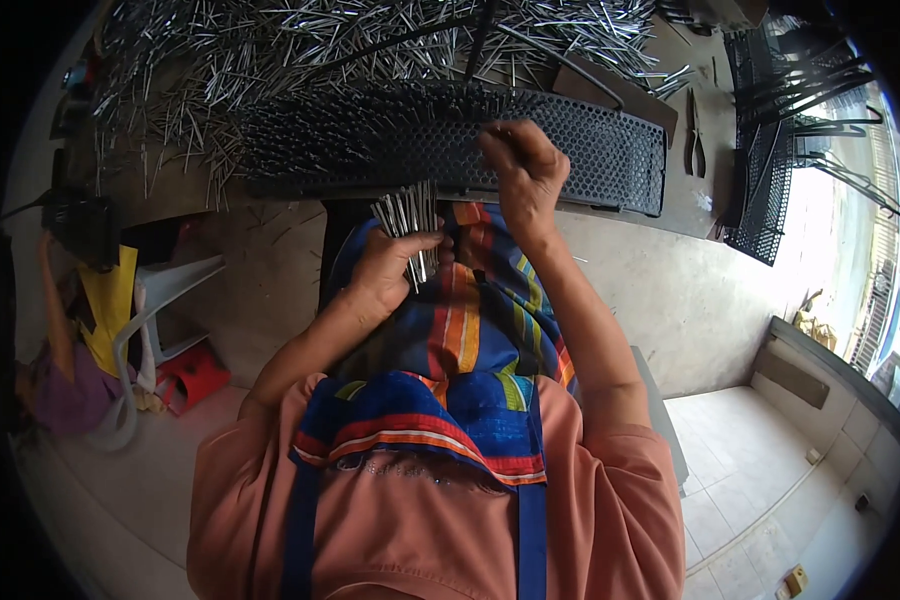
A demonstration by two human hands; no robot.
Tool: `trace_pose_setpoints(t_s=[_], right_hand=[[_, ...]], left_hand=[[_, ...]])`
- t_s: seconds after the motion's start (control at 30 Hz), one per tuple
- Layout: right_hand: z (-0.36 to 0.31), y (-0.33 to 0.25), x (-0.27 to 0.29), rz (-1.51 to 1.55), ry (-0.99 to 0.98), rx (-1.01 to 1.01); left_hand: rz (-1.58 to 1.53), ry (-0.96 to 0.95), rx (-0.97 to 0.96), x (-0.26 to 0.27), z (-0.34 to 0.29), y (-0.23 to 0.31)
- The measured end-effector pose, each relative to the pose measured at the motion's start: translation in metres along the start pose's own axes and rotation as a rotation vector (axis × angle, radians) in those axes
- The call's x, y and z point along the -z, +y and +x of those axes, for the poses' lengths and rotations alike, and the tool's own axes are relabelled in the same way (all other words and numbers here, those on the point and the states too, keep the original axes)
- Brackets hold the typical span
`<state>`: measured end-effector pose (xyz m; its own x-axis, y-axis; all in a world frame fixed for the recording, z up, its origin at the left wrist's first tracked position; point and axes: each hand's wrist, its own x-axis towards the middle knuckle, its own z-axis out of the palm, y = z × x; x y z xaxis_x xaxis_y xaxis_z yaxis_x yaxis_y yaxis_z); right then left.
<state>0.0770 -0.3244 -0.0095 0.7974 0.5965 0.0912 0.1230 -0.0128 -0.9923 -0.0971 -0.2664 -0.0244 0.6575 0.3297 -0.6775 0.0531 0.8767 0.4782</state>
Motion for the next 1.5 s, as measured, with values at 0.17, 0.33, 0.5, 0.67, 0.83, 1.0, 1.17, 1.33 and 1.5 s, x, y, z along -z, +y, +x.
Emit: trace_pose_setpoints(t_s=[0.17,0.33,0.5,0.67,0.83,1.0,1.17,1.33,1.5], right_hand=[[0.027,0.027,-0.015,-0.144,-0.069,0.292],[0.031,0.031,-0.018,-0.198,-0.099,0.348],[0.039,0.030,-0.019,-0.278,-0.124,0.344],[0.043,0.021,-0.024,-0.344,-0.171,0.363],[0.049,0.016,-0.027,-0.398,-0.171,0.327],[0.047,0.013,-0.030,-0.607,-0.174,0.466],[0.043,0.015,-0.031,-0.594,-0.147,0.418],[0.040,0.026,-0.033,-0.695,-0.126,0.514],[0.045,0.027,-0.033,-0.685,-0.163,0.516]], left_hand=[[0.057,-0.019,-0.076,0.001,0.007,0.002],[0.063,0.033,-0.123,0.004,0.004,-0.001],[0.070,0.028,-0.108,0.006,0.015,0.002],[0.019,-0.006,-0.053,0.004,0.016,0.006],[0.001,0.026,-0.062,0.005,0.016,0.000],[-0.048,0.024,-0.072,0.007,0.019,-0.003],[-0.075,-0.016,-0.049,0.007,0.021,-0.003],[-0.149,-0.035,-0.050,0.010,0.028,-0.003],[-0.158,-0.060,0.001,0.008,0.025,-0.001]])
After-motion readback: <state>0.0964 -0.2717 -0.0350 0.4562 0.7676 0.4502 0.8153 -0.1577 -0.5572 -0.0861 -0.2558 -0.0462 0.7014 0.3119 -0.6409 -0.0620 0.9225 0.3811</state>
